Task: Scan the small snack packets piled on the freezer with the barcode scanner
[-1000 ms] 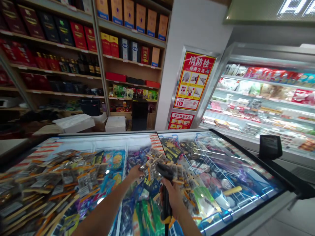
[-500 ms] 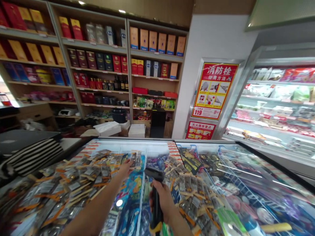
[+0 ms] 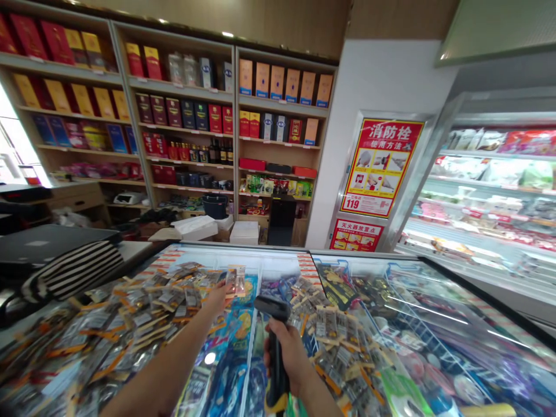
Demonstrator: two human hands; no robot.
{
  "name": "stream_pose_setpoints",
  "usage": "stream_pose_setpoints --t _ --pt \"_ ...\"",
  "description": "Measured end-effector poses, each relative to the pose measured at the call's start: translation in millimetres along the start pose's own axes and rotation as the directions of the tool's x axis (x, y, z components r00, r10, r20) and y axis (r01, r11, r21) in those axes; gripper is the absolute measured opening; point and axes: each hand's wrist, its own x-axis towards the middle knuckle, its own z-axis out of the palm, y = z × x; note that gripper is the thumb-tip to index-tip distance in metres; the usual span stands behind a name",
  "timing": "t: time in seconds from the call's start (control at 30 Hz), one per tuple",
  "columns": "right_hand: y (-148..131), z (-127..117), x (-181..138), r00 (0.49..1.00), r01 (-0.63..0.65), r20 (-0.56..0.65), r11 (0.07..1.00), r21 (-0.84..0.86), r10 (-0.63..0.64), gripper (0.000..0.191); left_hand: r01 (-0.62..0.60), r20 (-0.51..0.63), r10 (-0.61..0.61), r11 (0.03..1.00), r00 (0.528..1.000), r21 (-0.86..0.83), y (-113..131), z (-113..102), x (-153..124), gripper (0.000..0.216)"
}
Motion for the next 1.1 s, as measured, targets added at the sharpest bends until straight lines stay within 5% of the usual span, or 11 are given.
stream_pose_setpoints --t 0.2,0.57,0.97,1.1 --pt "-2 -5 -6 0.999 -0.038 -0.004 0.999 -0.011 0.038 0.032 0.077 0.041 -0.077 0.997 0.996 0.003 2 3 -3 0.029" --pt "-7 -5 -4 0.999 -0.030 0.014 1.000 0.001 0.029 0.032 0.031 0.032 -0.037 0.988 0.999 0.154 -1 12 -8 0.030" --pt "8 -67 21 0.976 0.056 -0.204 0.991 -0.120 -0.080 0.035 0.028 -0.245 0.151 0.799 0.958 0.600 -21 -63 6 0.028" --pt "14 -75 25 0.964 0.071 -0.245 0.989 -0.127 -0.100 0.035 -0.017 -0.295 0.321 0.703 0.900 0.711 -12 -63 -8 0.038"
